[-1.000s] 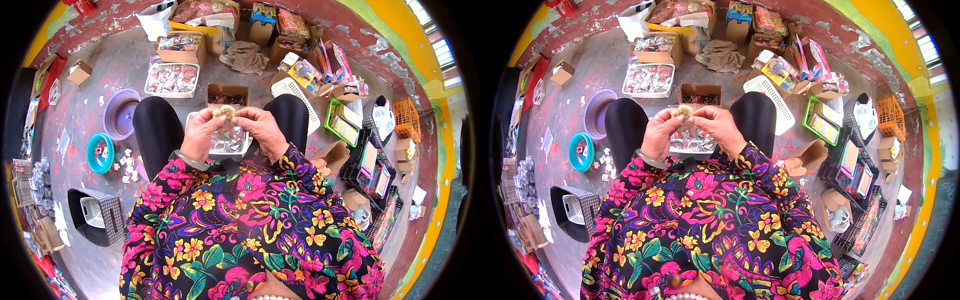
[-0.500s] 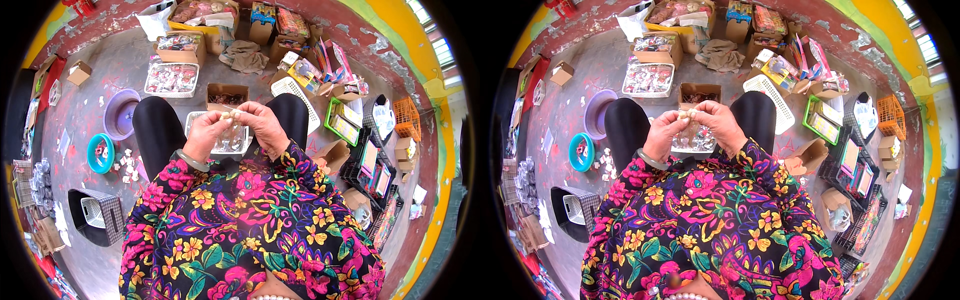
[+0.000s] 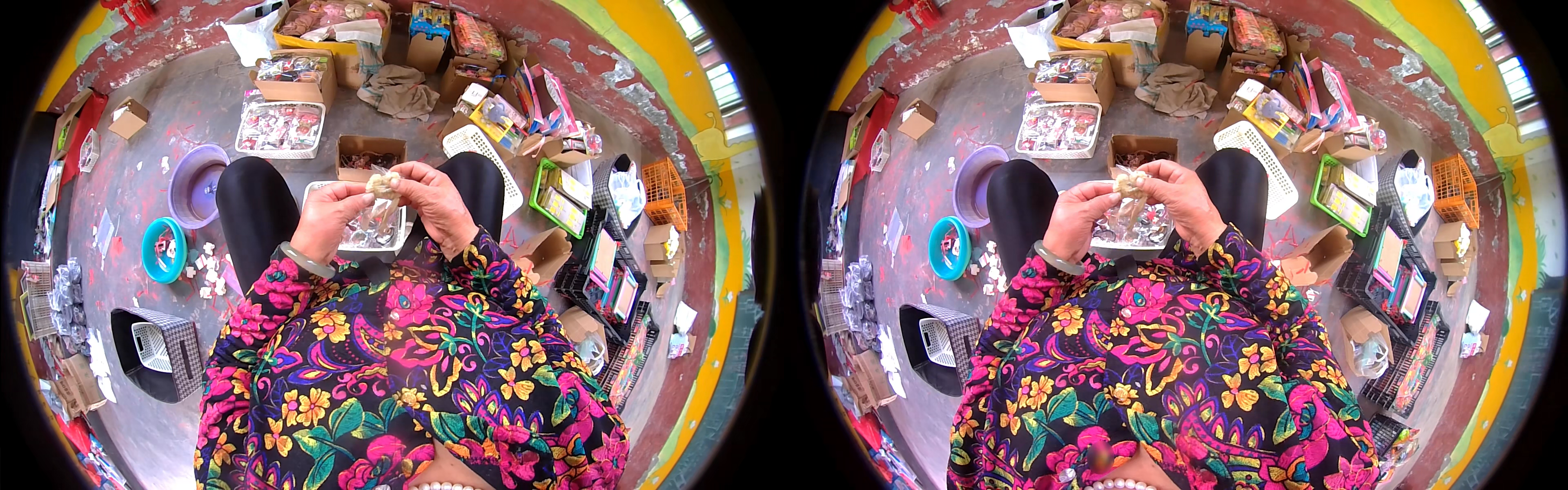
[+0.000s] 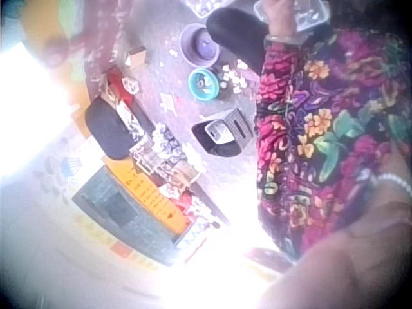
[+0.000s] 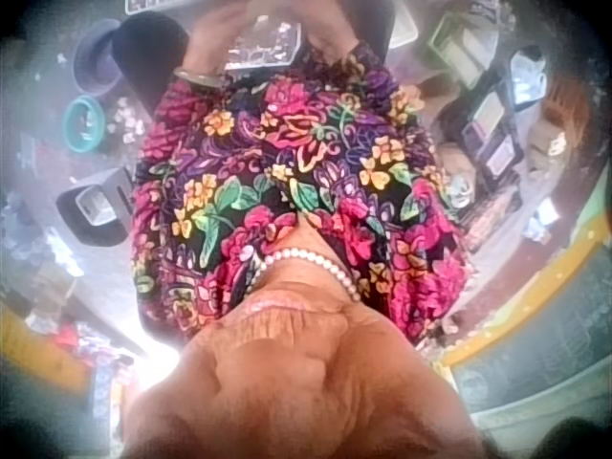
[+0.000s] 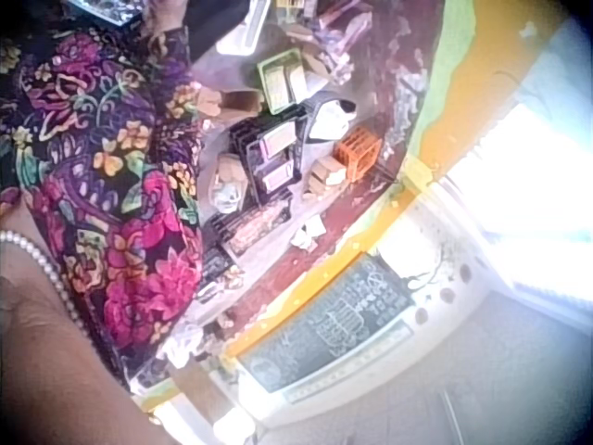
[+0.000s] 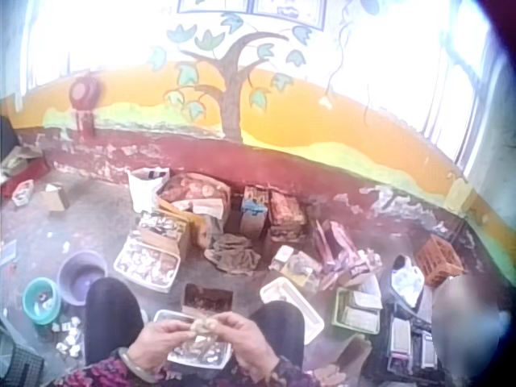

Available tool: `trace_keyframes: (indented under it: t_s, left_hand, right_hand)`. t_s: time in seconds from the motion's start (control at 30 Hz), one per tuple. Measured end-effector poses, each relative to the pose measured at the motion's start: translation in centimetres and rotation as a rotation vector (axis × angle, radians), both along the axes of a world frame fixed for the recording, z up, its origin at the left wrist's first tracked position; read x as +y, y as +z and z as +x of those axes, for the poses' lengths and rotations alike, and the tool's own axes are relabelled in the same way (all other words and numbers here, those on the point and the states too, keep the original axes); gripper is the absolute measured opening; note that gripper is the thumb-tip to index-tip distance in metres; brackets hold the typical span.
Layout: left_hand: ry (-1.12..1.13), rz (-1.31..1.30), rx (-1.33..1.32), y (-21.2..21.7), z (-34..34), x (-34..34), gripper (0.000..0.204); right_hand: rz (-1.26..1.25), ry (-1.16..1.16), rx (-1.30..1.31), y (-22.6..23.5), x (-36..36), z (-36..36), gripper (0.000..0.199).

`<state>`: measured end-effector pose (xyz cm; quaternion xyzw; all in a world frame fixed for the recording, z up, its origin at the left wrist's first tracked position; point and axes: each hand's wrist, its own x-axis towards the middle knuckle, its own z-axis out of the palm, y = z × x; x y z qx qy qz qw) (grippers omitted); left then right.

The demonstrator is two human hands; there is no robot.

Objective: The person sits on the floor and wraps small candies in clear plastic wrappers. They pick up a candy, place it in a wrapper, and fold the edges to seal it. The wrapped candies are placed into a white plastic basket on their lap.

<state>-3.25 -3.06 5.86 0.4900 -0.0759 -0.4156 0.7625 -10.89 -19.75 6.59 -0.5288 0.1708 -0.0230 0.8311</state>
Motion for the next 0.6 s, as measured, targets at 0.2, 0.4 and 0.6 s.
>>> trace_keyframes:
  t_s: [0.2,0.4,0.6]
  left_hand:
    - [0.063,-0.019,-0.014,0.0,0.0,0.2,0.014]
    - [0.064,0.029,-0.171,-0.9,0.1,0.1,0.015]
    - [0.035,-0.068,-0.115,0.4,-0.4,-0.5,0.019]
  right_hand:
    - [0.085,0.106,0.085,-0.3,0.1,-0.3,0.021]
    - [0.043,0.099,0.026,-0.5,0.3,-0.5,0.021]
    - [0.038,0.105,0.016,0.6,0.6,-0.5,0.011]
